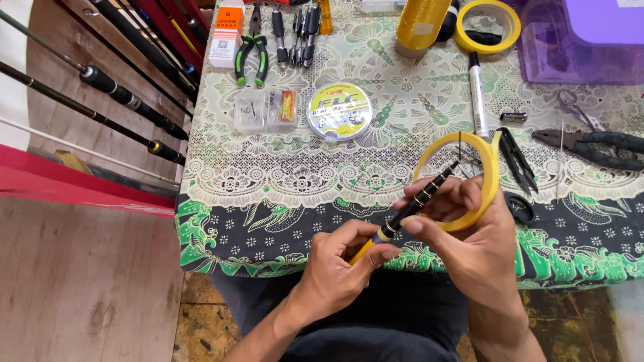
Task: The person wraps yellow tape around the black handle of a fishing rod. They repeatedly wind the tape, cut it with scissors, and press it down to secure the layers.
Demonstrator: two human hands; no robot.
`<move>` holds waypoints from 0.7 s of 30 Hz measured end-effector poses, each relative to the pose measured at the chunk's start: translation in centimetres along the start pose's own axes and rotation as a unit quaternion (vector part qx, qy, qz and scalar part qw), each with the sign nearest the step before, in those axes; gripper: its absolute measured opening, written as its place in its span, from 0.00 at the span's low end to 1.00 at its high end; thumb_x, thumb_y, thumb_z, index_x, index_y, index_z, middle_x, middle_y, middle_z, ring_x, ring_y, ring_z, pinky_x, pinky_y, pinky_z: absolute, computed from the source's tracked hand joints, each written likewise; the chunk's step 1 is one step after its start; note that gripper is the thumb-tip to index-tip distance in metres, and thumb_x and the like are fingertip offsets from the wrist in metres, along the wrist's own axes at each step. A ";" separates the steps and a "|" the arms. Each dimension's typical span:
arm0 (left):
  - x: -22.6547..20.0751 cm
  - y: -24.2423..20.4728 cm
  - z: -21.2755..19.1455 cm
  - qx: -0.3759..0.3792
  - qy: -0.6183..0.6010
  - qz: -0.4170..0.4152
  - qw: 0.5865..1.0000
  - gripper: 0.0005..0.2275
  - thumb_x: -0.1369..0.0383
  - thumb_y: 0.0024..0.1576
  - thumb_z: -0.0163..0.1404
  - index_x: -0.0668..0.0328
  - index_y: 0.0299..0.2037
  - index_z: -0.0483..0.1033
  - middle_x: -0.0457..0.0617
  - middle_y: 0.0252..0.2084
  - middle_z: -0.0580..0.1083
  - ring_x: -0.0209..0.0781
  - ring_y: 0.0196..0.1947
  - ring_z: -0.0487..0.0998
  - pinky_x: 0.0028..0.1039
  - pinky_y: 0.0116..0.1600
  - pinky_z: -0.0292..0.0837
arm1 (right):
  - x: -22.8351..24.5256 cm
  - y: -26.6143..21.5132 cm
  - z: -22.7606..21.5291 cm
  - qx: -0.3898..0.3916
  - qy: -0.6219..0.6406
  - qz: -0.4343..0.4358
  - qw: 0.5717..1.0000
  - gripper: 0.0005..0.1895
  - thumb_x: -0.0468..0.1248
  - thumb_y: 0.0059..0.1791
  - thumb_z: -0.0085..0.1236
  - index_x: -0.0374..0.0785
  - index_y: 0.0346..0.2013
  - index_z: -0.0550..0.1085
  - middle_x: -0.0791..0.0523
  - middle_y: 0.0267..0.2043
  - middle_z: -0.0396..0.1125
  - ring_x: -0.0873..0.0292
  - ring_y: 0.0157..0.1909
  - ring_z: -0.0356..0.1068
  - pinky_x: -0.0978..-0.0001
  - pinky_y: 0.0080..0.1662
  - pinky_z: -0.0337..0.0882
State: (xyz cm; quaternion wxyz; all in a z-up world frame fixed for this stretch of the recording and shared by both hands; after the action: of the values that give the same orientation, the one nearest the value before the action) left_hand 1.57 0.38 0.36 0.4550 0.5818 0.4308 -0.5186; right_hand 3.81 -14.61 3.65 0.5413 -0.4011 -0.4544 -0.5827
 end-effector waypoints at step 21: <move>4.8 -7.7 -3.3 -0.043 0.103 0.002 0.994 0.08 0.64 0.50 0.53 0.61 0.32 0.76 0.39 0.21 0.75 0.24 0.15 0.69 0.15 0.24 0.65 | 2.2 -0.3 0.1 -0.047 -0.058 -0.088 0.993 0.28 0.20 0.35 0.53 0.44 0.32 0.46 0.38 0.43 0.60 0.48 0.36 0.68 0.63 0.42 0.73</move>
State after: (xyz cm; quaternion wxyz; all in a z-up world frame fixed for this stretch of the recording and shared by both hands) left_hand -4.76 5.39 -4.87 0.4335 0.6131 0.4961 -0.4360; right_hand 3.27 -15.09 5.73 0.4410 -0.4176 -0.4908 -0.6246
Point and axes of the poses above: each hand's wrist, its own y-axis towards the middle knuckle, its own z-axis out of the palm, x = y × z, the point moved 2 cm from there along y, towards the middle knuckle
